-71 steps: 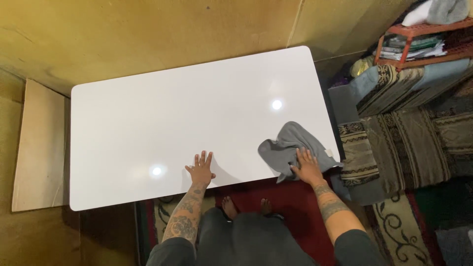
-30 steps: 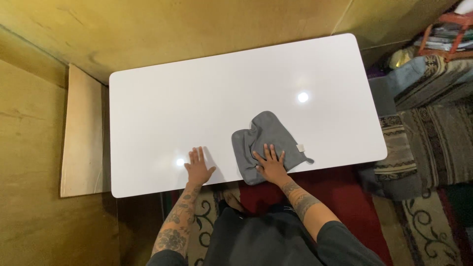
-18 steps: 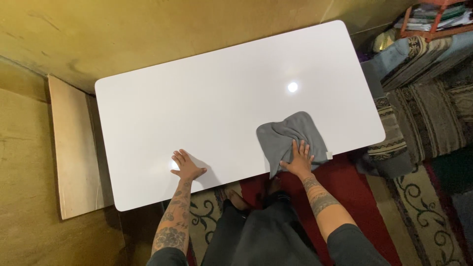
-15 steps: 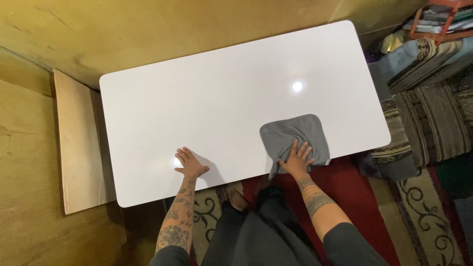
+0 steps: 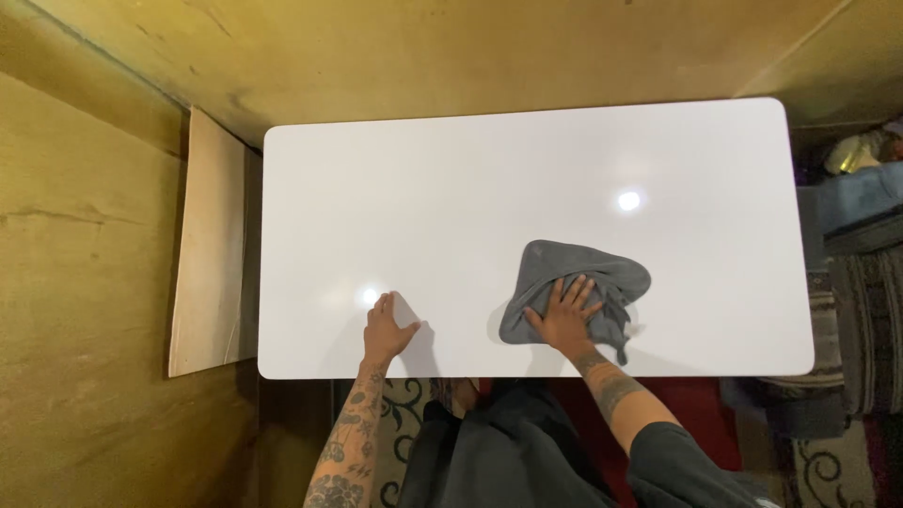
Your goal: Wipe a white table with a gray cloth.
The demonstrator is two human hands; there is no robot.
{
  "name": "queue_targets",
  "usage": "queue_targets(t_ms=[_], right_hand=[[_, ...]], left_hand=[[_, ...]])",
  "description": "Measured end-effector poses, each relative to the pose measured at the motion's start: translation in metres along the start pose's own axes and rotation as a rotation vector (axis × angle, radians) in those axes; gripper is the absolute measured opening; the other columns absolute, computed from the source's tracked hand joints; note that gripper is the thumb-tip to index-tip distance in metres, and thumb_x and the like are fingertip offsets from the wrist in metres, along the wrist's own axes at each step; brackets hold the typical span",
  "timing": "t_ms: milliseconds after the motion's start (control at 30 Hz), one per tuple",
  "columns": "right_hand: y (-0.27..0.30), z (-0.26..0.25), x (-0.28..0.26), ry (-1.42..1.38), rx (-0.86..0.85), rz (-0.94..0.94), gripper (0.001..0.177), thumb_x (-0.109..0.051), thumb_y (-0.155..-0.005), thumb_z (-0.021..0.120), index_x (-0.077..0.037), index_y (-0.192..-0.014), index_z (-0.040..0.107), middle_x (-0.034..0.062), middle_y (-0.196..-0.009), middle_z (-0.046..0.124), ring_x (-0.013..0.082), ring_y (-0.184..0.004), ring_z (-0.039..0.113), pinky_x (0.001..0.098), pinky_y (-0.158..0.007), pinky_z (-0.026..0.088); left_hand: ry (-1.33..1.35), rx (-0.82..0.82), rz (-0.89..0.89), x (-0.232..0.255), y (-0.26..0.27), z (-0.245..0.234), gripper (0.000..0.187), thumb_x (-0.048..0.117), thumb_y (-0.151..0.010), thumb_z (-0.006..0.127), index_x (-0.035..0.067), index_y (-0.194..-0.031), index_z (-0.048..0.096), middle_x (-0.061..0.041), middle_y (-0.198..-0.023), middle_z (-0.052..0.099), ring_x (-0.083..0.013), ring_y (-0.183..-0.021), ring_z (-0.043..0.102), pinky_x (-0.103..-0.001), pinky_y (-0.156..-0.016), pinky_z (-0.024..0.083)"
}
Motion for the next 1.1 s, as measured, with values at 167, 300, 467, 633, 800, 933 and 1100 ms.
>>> queue_targets(t_ms=[167,300,467,633,800,933,1100], right_hand=[[-0.059,-0.061,0.056,0.29,0.06,-0.658,0.103,-0.084,-0.089,0.039,-0.013,-0.16,0.019,0.0306,-0.166,0.003,0.0491,-0.153,-0.003,0.0769,-0.11,0.001],[-0.11,-0.117,0.06,0.369,0.045,-0.99,0.097,-0.089,-0.084,0.041,-0.032,-0.161,0.026,0.01,-0.171,0.02,0.0311,-0.158,0.015,0.0622,-0.124,0.01],[-0.165,-0.124,0.012,0.369,-0.109,-0.794,0.118,-0.093,-0.066,0.052,-0.029,-0.159,0.019,0.0131,-0.167,0.004,0.0363,-0.154,-0.002,0.0665,-0.117,-0.004],[-0.194,-0.131,-0.062,0.241,-0.083,-0.509,0.127,-0.094,-0.064,0.054,-0.025,-0.162,0.012,0.0205,-0.169,-0.011,0.042,-0.153,-0.02,0.0746,-0.11,-0.016],[-0.223,-0.123,-0.15,-0.019,-0.048,-0.106,0.132,-0.091,-0.073,0.048,-0.013,-0.164,-0.005,0.032,-0.163,-0.025,0.0528,-0.145,-0.031,0.0842,-0.102,-0.016],[-0.236,-0.077,-0.214,-0.071,0.09,-0.04,0.135,-0.092,-0.081,0.047,-0.002,-0.162,-0.012,0.0392,-0.157,-0.029,0.0571,-0.141,-0.033,0.0841,-0.099,-0.016],[-0.174,-0.057,-0.288,0.013,0.051,-0.4,0.115,-0.084,-0.089,0.041,-0.008,-0.166,0.001,0.0348,-0.165,-0.018,0.0535,-0.149,-0.026,0.0828,-0.105,-0.015]], left_hand=[[0.198,0.104,-0.183,-0.028,-0.017,-0.049,0.124,0.055,-0.072,0.081,0.016,-0.167,0.011,-0.023,-0.167,0.021,-0.041,-0.152,0.025,-0.057,-0.119,0.037],[0.037,0.12,-0.292,-0.054,-0.027,-0.077,0.14,0.058,-0.066,0.089,0.016,-0.165,-0.001,-0.021,-0.171,-0.01,-0.042,-0.157,-0.009,-0.072,-0.117,0.015],[0.154,-0.041,-0.453,-0.065,-0.039,-0.073,0.159,0.065,-0.056,0.093,0.017,-0.162,-0.016,-0.02,-0.167,-0.025,-0.0374,-0.154,-0.027,-0.078,-0.115,0.0],[0.188,-0.02,-0.454,-0.066,-0.045,-0.066,0.162,0.062,-0.054,0.094,0.017,-0.161,-0.019,-0.021,-0.167,-0.028,-0.0365,-0.153,-0.031,-0.078,-0.114,-0.004],[0.246,-0.031,-0.459,-0.069,-0.045,-0.063,0.166,0.054,-0.053,0.097,0.022,-0.16,-0.025,-0.02,-0.165,-0.034,-0.0359,-0.149,-0.039,-0.077,-0.113,-0.013],[0.25,-0.033,-0.461,-0.067,-0.044,-0.071,0.166,0.056,-0.052,0.097,0.023,-0.16,-0.024,-0.019,-0.165,-0.034,-0.0353,-0.149,-0.037,-0.076,-0.113,-0.013],[0.262,0.039,-0.464,-0.061,-0.037,-0.077,0.165,0.056,-0.046,0.098,0.025,-0.162,-0.015,-0.014,-0.169,-0.025,-0.0318,-0.154,-0.028,-0.07,-0.118,-0.01]])
Point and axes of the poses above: each hand's wrist, its own y-axis away from the middle knuckle, its own z-axis out of the palm, x = y × z, the point moved 1 cm from there along -y, towards the middle knuckle
